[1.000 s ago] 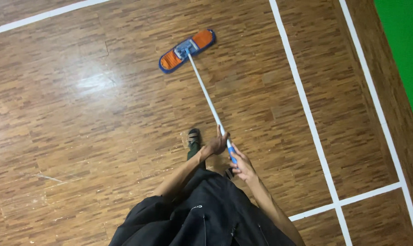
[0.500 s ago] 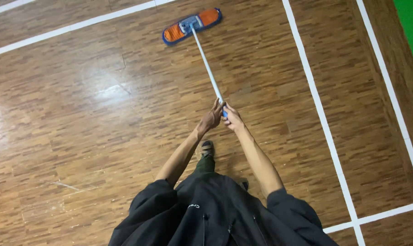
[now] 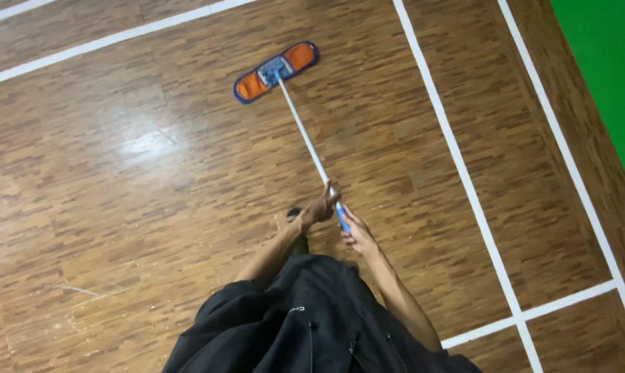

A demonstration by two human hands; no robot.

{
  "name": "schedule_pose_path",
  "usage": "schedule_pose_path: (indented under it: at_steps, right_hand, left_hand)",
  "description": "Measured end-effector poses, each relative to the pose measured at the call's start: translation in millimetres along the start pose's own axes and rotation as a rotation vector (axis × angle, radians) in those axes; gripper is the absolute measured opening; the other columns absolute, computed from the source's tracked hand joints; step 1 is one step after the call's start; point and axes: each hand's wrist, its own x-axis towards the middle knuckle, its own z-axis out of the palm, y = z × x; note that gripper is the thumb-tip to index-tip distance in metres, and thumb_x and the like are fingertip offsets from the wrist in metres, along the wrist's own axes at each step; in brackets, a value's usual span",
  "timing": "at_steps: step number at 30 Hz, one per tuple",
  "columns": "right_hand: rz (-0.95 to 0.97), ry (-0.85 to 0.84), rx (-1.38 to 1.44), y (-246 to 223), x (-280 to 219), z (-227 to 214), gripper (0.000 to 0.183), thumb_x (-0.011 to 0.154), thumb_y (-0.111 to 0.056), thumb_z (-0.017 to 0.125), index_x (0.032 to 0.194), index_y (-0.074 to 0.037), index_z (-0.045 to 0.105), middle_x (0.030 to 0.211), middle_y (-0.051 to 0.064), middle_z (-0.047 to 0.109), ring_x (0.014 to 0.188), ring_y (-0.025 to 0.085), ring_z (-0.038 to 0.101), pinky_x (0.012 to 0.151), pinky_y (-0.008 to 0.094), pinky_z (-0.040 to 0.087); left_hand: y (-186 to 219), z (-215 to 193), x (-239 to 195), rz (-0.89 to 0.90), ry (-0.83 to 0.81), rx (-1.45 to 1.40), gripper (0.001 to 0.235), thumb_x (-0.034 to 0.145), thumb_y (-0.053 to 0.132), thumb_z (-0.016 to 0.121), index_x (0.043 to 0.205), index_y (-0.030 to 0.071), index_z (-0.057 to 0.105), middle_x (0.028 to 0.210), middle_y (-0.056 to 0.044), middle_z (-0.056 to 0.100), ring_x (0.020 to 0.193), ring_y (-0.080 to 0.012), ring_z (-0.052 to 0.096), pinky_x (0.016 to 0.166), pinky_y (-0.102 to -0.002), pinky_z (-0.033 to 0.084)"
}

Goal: The person mops a wooden floor with white lines and green borders using a flat mop with an orange and blue head. They move the mop back and forth across the floor, covering different sections of the room.

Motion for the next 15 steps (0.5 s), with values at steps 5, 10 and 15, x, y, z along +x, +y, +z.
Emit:
schedule_pose_path:
  at_steps: [5,10,15]
  right_hand:
    - [0.112,0.038,0.056,11,-135,-39,0.060,0.107,-0.023,0.051,0.162,-0.026,0.026,0.093,0.012,0.053,0.049,0.006,0.045,0.028,0.010,0.028]
    - [0.174,0.096,0.044,30,-232,-88,0.064,0.101,-0.022,0.056,0.160,-0.032,0.035,0.093,0.013,0.059,0.043,0.008,0.043,0.025,0.014,0.026]
    - [0.208,0.189,-0.086,-11,-282,-59,0.062,0.099,-0.027,0.057,0.159,-0.031,0.042,0.084,0.008,0.055,0.043,0.007,0.033,0.032,0.018,0.019]
  left_hand:
    - [6,149,-5,0.470,0.301,0.382,0.014,0.095,0.015,0.041,0.105,0.009,0.049,0.072,-0.009,0.055,0.037,-0.0249,0.049,0.028,-0.049,0.029]
    - [112,154,-48,0.743,0.406,1.091,0.003,0.082,0.009,0.061,0.081,0.011,0.063,0.069,-0.002,0.062,0.056,-0.0159,0.063,0.050,-0.029,0.053]
    - [153,140,-54,0.417,-0.171,0.406,0.015,0.080,0.025,0.065,0.083,0.013,0.073,0.073,-0.008,0.073,0.061,-0.0288,0.072,0.048,-0.046,0.058]
